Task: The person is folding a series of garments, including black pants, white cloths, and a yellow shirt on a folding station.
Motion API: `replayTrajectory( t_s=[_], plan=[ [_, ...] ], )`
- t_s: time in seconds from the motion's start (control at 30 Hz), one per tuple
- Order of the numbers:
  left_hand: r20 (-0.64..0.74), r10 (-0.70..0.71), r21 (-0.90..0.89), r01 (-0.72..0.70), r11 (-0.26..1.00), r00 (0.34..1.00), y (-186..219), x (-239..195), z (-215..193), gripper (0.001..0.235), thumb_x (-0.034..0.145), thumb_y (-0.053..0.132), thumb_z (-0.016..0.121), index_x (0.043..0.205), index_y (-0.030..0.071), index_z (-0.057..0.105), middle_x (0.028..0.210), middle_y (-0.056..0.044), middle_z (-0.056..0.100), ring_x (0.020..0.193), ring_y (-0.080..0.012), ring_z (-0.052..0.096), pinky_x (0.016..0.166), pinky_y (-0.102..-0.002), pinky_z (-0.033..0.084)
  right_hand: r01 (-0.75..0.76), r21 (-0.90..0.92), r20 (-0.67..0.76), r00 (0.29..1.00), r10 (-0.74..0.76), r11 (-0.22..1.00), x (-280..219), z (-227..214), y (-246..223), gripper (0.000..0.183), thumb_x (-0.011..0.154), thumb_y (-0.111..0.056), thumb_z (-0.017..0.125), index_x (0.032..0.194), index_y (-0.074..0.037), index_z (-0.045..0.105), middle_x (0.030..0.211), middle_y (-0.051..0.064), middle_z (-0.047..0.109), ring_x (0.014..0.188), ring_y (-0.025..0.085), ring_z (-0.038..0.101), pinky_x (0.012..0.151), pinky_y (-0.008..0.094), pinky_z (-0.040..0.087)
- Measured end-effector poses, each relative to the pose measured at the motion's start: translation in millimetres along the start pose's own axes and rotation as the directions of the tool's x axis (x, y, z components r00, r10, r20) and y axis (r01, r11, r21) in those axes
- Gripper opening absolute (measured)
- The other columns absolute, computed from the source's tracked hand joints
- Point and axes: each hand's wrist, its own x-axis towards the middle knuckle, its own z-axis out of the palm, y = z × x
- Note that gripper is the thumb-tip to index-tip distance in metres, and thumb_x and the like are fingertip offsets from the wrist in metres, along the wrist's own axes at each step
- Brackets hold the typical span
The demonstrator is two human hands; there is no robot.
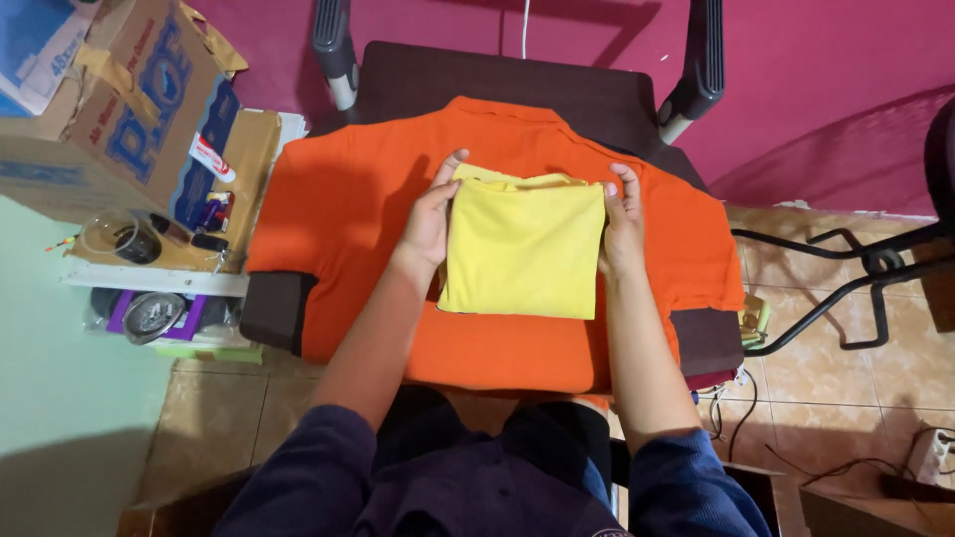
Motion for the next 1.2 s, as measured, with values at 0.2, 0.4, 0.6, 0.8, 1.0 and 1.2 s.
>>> replayTrajectory(
  t_s=[0.2,0.4,0.6,0.8,1.0,1.2],
  plan=[
    [-0.328,0.312,0.855,0.139,0.500,0.892,30,2,17,0.034,0.105,0.015,0.049,0.137,0.025,0.053,0.099,-0.013,0.069,0.099,-0.0327,0.068,0.092,-0.045,0.050,0.033,-0.509,-0.030,0.998,-0.056,0.860,37,-53,65,0.023,0.107,-0.005,0.051,0.129,-0.006,0.053,0.078,0.003,0.052,0.058,0.009,0.052,0.047,0.019,0.040],
    [-0.265,0.209,0.951,0.220,0.216,0.942,37,10,19,0.049,0.088,0.025,0.076,0.134,0.036,0.061,0.110,-0.007,0.075,0.116,-0.0338,0.068,0.099,-0.046,0.051,0.005,-0.633,0.043,0.999,0.029,0.774,45,-56,48,0.056,0.090,0.005,0.072,0.140,-0.013,0.052,0.094,0.008,0.060,0.080,0.019,0.069,0.066,0.027,0.058],
    [-0.049,0.304,0.999,0.054,-0.009,0.951,21,27,-1,0.043,0.092,0.015,0.075,0.131,0.028,0.065,0.106,-0.013,0.074,0.110,-0.0384,0.069,0.093,-0.045,0.056,0.099,-0.782,0.087,0.995,-0.050,0.616,46,-55,57,0.042,0.088,0.003,0.070,0.127,-0.012,0.062,0.088,0.014,0.065,0.073,0.028,0.070,0.055,0.034,0.055],
    [-0.018,0.473,0.999,0.034,-0.026,0.881,65,-26,44,0.048,0.101,0.023,0.069,0.144,0.015,0.051,0.113,-0.019,0.063,0.113,-0.0438,0.064,0.091,-0.053,0.055,0.074,-0.858,0.110,0.993,0.041,0.508,16,-33,-4,0.041,0.098,-0.014,0.072,0.136,-0.012,0.058,0.099,0.018,0.066,0.092,0.037,0.072,0.075,0.044,0.058],
    [0.168,0.400,0.954,-0.046,-0.296,0.901,50,-126,69,0.046,0.091,0.033,0.075,0.134,0.031,0.061,0.070,-0.004,0.070,0.070,-0.0264,0.074,0.063,-0.037,0.060,-0.142,-0.919,-0.022,0.949,0.314,0.367,-70,-20,-67,0.046,0.097,-0.033,0.073,0.138,-0.017,0.060,0.113,0.023,0.071,0.108,0.047,0.069,0.087,0.055,0.057],
    [-0.202,0.311,0.955,0.117,0.271,0.929,0,-129,44,0.044,0.093,0.027,0.075,0.136,0.028,0.064,0.111,-0.014,0.077,0.098,-0.0333,0.075,0.084,-0.042,0.062,-0.122,-0.757,-0.033,0.988,0.149,0.642,-118,-29,-33,0.036,0.100,-0.013,0.069,0.135,-0.005,0.060,0.101,0.025,0.070,0.093,0.038,0.070,0.082,0.047,0.057]
  ],
)
